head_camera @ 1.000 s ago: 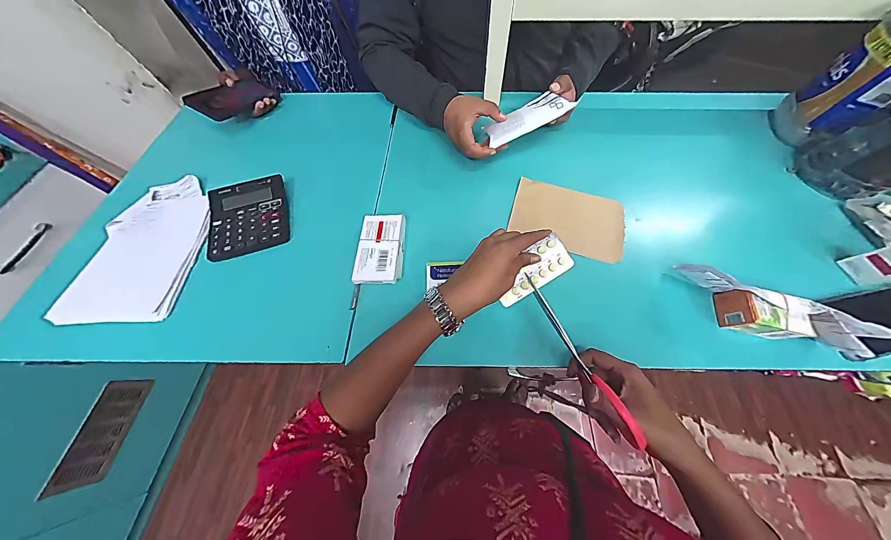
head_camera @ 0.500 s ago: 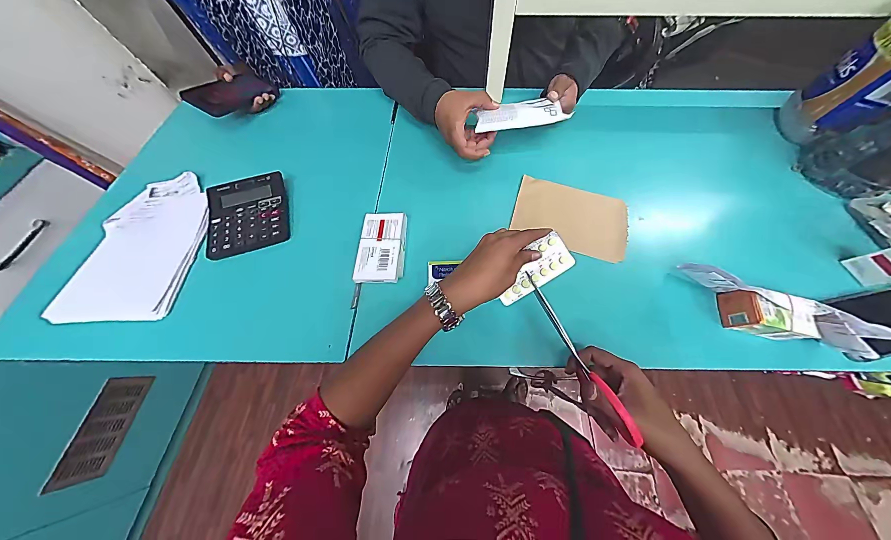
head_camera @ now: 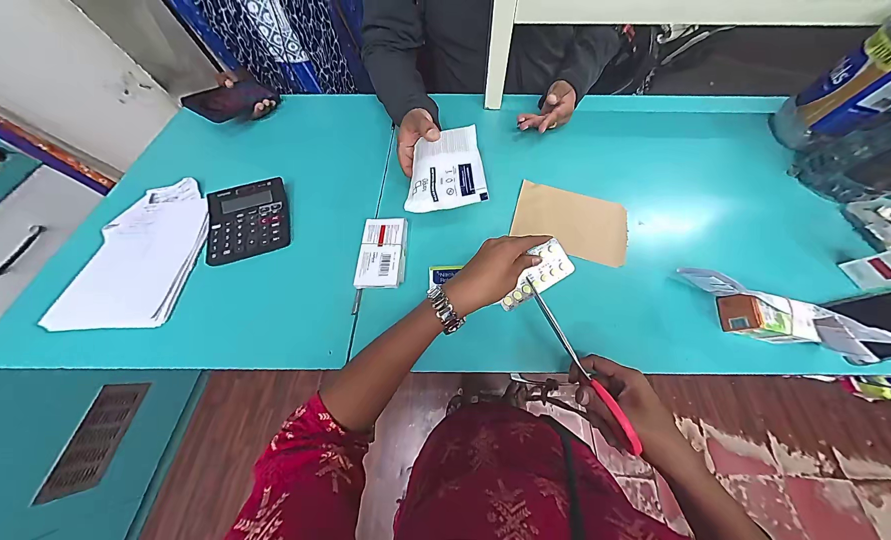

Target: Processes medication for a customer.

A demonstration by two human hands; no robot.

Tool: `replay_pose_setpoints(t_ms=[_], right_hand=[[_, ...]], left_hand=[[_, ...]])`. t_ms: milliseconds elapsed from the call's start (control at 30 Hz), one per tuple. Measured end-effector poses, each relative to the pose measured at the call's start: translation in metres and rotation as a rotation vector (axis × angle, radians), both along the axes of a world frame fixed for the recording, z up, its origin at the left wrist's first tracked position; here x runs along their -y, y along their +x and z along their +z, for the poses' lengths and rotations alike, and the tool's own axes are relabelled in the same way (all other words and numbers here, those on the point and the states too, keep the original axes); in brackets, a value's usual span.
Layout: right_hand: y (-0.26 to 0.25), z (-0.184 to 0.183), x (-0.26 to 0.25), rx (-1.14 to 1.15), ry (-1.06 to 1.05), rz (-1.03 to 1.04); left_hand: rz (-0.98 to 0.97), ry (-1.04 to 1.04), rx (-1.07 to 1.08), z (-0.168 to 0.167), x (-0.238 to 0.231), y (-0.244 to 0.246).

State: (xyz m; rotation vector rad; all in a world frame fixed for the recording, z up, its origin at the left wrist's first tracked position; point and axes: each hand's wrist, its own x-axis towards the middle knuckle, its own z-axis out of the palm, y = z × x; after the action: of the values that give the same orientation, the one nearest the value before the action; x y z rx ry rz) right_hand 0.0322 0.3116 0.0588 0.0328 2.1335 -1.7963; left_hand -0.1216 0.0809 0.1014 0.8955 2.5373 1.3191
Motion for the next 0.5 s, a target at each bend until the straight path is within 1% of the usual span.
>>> replay_pose_setpoints(t_ms=[167,267,300,333,367,400,433,500], right_hand=[[-0.003,-0.001,0.0,-0.01,-0.014,-0.006],[-0.007,0.005,-0.003,0.047,0.005,0.03],[-0.008,0.009,-0.005,0.03,0.073,0.05],[-0.007,0.013,-0.009,-0.026,0.208,0.072],[-0.006,0.019,-0.014,-0.107,0.394,0.079],[-0.006,0.027,-0.018,-0.189,0.575,0.059],[-0.006,0.035,-0.021,-0.218,0.718,0.02],[-0.01,0.04,-0.025,-0.218,0.916,-0.069]], left_hand=[[0.0,-0.026,0.049,0.003,-0.002,-0.001],[0.031,-0.034,0.005,0.003,-0.001,-0.003],[0.062,-0.038,-0.027,0.001,0.0,-0.003],[0.106,-0.039,-0.052,0.0,0.002,-0.004],[0.16,-0.029,-0.086,-0.002,0.006,-0.006],[0.212,-0.013,-0.118,-0.003,0.012,-0.007],[0.256,0.006,-0.133,-0.005,0.018,-0.005],[0.306,0.085,-0.093,-0.008,0.032,0.003]])
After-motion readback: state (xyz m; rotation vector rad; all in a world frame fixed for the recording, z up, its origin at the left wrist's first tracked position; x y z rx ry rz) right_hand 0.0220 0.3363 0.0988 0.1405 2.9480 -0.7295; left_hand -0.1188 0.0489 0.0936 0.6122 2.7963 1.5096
